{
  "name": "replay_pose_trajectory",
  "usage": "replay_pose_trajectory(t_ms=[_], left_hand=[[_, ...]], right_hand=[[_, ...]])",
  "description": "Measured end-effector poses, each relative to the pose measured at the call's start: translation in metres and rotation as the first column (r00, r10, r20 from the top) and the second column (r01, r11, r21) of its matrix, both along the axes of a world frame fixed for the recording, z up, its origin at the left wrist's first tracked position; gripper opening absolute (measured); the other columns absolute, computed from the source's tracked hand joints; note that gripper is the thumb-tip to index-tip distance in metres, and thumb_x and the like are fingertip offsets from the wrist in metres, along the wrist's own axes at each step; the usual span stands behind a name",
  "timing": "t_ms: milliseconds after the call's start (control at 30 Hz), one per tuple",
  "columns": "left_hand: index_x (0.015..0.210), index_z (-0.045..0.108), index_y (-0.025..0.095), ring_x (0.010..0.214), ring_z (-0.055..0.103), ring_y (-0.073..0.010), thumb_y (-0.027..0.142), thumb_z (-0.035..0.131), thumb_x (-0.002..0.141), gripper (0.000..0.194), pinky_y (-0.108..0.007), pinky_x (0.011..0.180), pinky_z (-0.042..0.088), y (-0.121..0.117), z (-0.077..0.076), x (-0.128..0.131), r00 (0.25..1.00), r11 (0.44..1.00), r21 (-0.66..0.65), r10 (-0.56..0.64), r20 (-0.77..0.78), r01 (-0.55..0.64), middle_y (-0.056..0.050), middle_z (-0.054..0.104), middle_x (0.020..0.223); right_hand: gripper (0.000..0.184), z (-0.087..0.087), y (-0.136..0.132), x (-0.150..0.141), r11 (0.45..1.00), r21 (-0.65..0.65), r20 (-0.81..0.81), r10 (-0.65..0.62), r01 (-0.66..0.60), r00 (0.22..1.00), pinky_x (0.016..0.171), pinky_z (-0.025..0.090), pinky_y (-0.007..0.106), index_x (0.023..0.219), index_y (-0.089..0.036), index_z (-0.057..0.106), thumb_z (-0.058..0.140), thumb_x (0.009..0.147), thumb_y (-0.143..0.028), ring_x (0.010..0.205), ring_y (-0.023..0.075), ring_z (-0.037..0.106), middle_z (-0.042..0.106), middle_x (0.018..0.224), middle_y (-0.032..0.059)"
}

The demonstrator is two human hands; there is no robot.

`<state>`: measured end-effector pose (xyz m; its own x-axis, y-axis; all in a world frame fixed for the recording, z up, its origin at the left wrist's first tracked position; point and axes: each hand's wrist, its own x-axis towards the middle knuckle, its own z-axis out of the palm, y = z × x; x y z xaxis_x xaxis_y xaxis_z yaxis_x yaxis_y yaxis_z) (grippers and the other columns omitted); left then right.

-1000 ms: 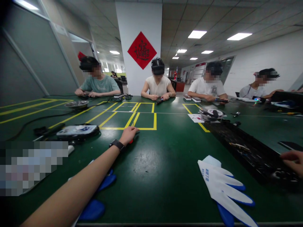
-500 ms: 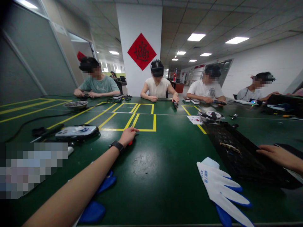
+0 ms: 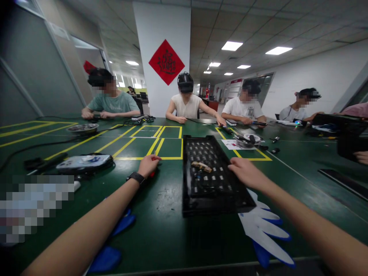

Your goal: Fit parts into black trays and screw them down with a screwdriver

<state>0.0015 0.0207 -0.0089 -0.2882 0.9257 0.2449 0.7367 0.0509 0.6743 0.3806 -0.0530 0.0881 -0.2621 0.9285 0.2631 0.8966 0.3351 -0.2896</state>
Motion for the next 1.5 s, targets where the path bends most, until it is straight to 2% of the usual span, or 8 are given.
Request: replay_pose_trajectory(t_ms=[267,467,633,733,867,1100,1300,1500], left_hand=[[0.085,0.07,0.019,0.09,0.06,-0.0221,0.021,0.045,0.072,0.028,-0.029,0.077,0.045,-0.01,0.016,-0.004,0.991,0.993,0.045,0.11,-0.07,-0.107,-0.008,0.068,0.092],[0.087,0.066,0.017,0.104,0.056,-0.0217,0.018,0.046,0.075,0.024,-0.031,0.088,0.043,-0.018,0.033,0.003,0.975,0.894,0.412,0.215,-0.05,-0.176,-0.008,0.065,0.103],[0.088,0.064,0.015,0.109,0.054,-0.0199,0.022,0.05,0.079,0.018,-0.033,0.09,0.044,-0.033,0.053,0.028,0.989,0.697,0.706,0.03,0.148,-0.127,-0.009,0.062,0.11],[0.089,0.063,0.015,0.104,0.056,-0.0191,0.027,0.054,0.079,0.017,-0.033,0.084,0.049,-0.048,0.061,0.049,0.97,0.657,0.754,-0.171,0.17,-0.016,-0.009,0.057,0.117],[0.095,0.06,0.018,0.109,0.052,-0.0188,0.029,0.055,0.079,0.02,-0.031,0.08,0.051,-0.063,0.064,0.068,0.923,0.632,0.745,-0.38,0.057,0.214,-0.008,0.043,0.131],[0.114,0.05,0.02,0.125,0.035,-0.0243,0.028,0.061,0.074,0.042,-0.042,0.102,0.034,-0.032,0.037,0.041,0.972,0.83,0.507,-0.191,-0.134,0.233,-0.011,0.041,0.129],[0.128,0.035,0.007,0.119,0.044,-0.0282,0.024,0.059,0.068,0.067,-0.039,0.099,0.035,-0.003,0.003,0.017,0.979,0.978,-0.048,-0.205,-0.005,0.205,-0.02,0.048,0.125],[0.129,0.035,0.014,0.118,0.047,-0.0238,0.019,0.041,0.075,0.054,-0.036,0.098,0.035,-0.001,-0.004,0.017,0.967,0.977,-0.057,-0.195,0.167,0.207,-0.013,0.053,0.124]], right_hand=[[0.023,-0.042,0.029,-0.1,0.994,-0.071,0.127,0.088,-0.079,0.988,0.062,0.036,0.025,0.065,-0.017,0.05,0.034,0.082,-0.023,0.069,0.0164,0.055,0.061,0.074,0.0085],[0.029,-0.039,0.036,-0.119,0.996,-0.087,0.196,-0.02,0.038,0.98,0.065,0.039,0.029,0.074,-0.013,0.057,0.037,0.085,-0.031,0.074,0.0214,0.059,0.064,0.08,0.0146],[0.038,-0.008,0.015,-0.145,0.973,0.161,-0.006,0.167,-0.164,0.986,0.076,0.041,0.033,0.113,-0.015,0.048,0.039,0.087,-0.041,0.09,0.0211,0.057,0.059,0.103,0.0122],[0.054,-0.002,0.01,-0.169,0.905,0.137,-0.217,0.424,-0.403,0.879,0.078,0.042,0.03,0.128,-0.016,0.034,0.049,0.082,-0.04,0.087,0.017,0.057,0.057,0.109,0.0105],[0.033,-0.009,0.021,-0.181,0.912,0.087,-0.292,0.408,-0.401,0.865,0.073,0.044,0.029,0.11,-0.014,0.048,0.042,0.085,-0.034,0.084,0.0176,0.058,0.062,0.099,0.0096],[0.036,-0.012,0.049,-0.119,0.967,-0.109,0.166,-0.21,0.23,0.963,0.065,0.046,0.035,0.094,-0.012,0.059,0.04,0.08,-0.039,0.083,0.0281,0.062,0.064,0.095,0.0173],[0.04,-0.035,0.048,-0.1,0.933,-0.189,0.368,-0.221,0.305,0.903,0.066,0.047,0.04,0.085,-0.014,0.066,0.041,0.077,-0.044,0.084,0.0312,0.063,0.065,0.092,0.0166],[0.044,-0.042,0.053,-0.104,0.927,-0.217,0.414,-0.197,0.306,0.889,0.07,0.046,0.041,0.088,-0.014,0.067,0.043,0.076,-0.048,0.09,0.0316,0.062,0.065,0.095,0.0178]])
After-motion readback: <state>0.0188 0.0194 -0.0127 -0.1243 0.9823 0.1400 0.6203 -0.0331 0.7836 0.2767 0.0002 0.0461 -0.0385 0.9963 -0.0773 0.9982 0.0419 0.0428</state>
